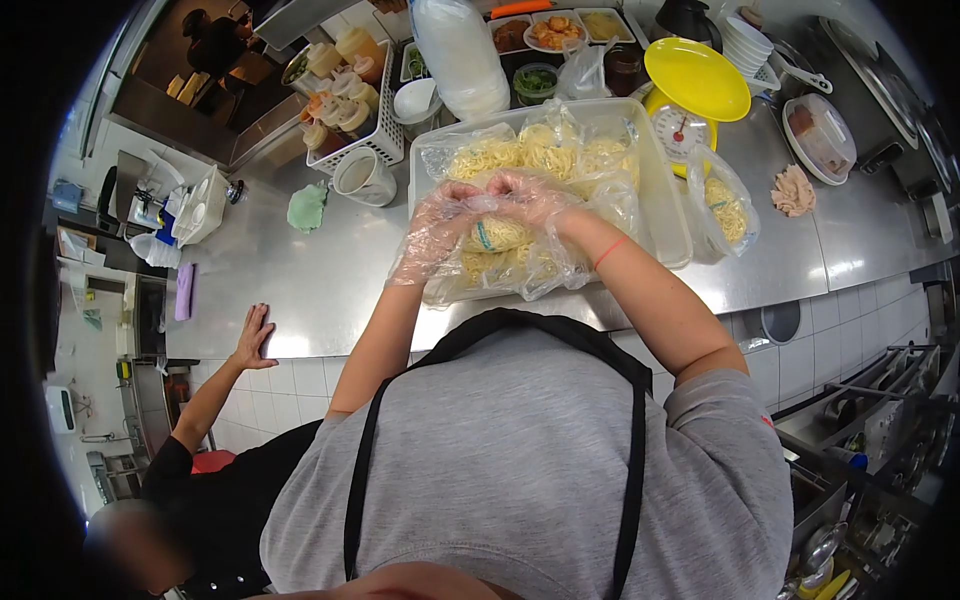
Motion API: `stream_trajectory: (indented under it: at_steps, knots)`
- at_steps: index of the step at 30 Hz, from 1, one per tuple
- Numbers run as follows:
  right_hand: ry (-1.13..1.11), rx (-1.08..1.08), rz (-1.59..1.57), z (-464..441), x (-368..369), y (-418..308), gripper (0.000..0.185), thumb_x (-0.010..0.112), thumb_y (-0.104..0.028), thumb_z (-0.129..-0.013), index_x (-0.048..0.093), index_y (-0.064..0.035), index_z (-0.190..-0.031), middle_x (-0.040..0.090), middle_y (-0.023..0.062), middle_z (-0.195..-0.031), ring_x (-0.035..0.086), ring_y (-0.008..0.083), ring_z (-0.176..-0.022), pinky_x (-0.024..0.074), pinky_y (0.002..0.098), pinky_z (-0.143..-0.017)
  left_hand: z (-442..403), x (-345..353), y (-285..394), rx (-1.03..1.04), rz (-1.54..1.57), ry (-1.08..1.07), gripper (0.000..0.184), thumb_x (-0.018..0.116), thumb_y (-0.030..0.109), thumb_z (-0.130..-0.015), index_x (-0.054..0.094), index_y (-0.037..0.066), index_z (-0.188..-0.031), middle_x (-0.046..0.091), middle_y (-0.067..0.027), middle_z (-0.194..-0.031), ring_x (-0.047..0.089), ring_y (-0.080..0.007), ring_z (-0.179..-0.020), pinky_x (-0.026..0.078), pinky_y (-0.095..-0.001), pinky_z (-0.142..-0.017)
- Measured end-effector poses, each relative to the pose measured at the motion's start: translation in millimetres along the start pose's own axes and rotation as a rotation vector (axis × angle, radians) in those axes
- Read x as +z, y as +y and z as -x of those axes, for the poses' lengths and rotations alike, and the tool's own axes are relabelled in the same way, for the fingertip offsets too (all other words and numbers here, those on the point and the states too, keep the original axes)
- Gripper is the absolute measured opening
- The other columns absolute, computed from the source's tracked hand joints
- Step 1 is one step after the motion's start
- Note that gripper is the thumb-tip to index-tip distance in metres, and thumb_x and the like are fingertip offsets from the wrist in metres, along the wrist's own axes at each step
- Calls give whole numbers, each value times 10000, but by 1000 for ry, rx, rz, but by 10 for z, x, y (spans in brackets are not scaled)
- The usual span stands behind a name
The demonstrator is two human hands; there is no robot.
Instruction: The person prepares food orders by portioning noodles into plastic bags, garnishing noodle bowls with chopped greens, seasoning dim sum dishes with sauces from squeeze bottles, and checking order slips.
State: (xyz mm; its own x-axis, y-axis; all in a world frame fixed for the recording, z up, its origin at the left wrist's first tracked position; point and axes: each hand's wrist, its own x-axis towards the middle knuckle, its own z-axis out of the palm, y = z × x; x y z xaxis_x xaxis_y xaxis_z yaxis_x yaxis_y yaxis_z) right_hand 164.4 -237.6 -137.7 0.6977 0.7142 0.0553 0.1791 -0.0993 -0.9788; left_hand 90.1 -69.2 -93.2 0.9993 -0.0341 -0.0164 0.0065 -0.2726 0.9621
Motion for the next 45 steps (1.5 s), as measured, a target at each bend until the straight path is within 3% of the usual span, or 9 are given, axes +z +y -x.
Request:
stream_trajectory:
  at_steps: [11,19,21,26,30,35,38,41,45]
  knots:
    - [-88,-35,-199,80,-57,8,174,582,-183,-810,540,-74,-940,538,-13,-878,483,77,-836,409,238,-771,40,55,126,-7,-197,76,169,625,68,-750,580,23,-906,586,-33,-807,533,-93,-741,441,-240,-676]
    - [-19,-51,114,150,-38,-204,292,670,-201,-716,490,-77,-910,485,-13,-832,451,80,-793,396,238,-763,25,225,39,172,-334,281,114,585,49,-733,554,38,-843,571,-86,-736,542,-159,-666,435,-287,-611]
    - [-36,-26,31,144,-37,-234,362,710,-221,-667,475,-71,-898,488,14,-836,467,115,-808,402,257,-772,26,247,48,204,-307,266,130,586,50,-731,545,35,-854,563,-81,-746,536,-159,-674,429,-283,-616]
    - [-9,-84,697,260,41,-416,555,745,-267,-581,461,-36,-997,503,152,-960,487,312,-945,396,360,-828,49,236,36,311,-321,291,113,580,22,-737,529,24,-838,523,-46,-764,498,-116,-717,412,-240,-660]
    - [-68,19,605,262,62,-481,586,737,-254,-569,461,-25,-1032,488,180,-998,464,349,-992,378,372,-859,114,203,116,299,-283,257,114,581,10,-724,529,32,-823,506,-47,-768,492,-124,-722,408,-240,-679]
    - [63,-321,573,406,-100,-671,588,700,-176,-579,433,-52,-1087,439,184,-1096,445,349,-1034,380,368,-885,218,152,523,497,-249,163,246,693,51,-651,564,40,-860,538,-68,-853,534,-193,-803,438,-299,-732]
    - [326,-462,371,677,-373,-958,555,730,-209,-612,446,-84,-1072,454,101,-1083,462,256,-1037,426,344,-858,302,140,916,777,-221,228,316,723,63,-631,571,48,-908,543,-69,-920,524,-215,-893,426,-326,-806]
    - [636,-542,125,1139,-772,-1246,543,770,-186,-620,453,-82,-1048,462,48,-1087,473,177,-1027,473,325,-819,379,81,1057,752,-199,278,342,729,71,-628,574,55,-932,544,-69,-959,507,-231,-952,405,-342,-850]
    - [1225,-258,45,1675,-1319,-915,531,752,-49,-619,443,-52,-1052,536,63,-945,554,191,-920,479,318,-824,357,-7,908,632,-73,295,347,683,7,-679,523,32,-986,490,-91,-1025,519,-193,-927,439,-306,-819]
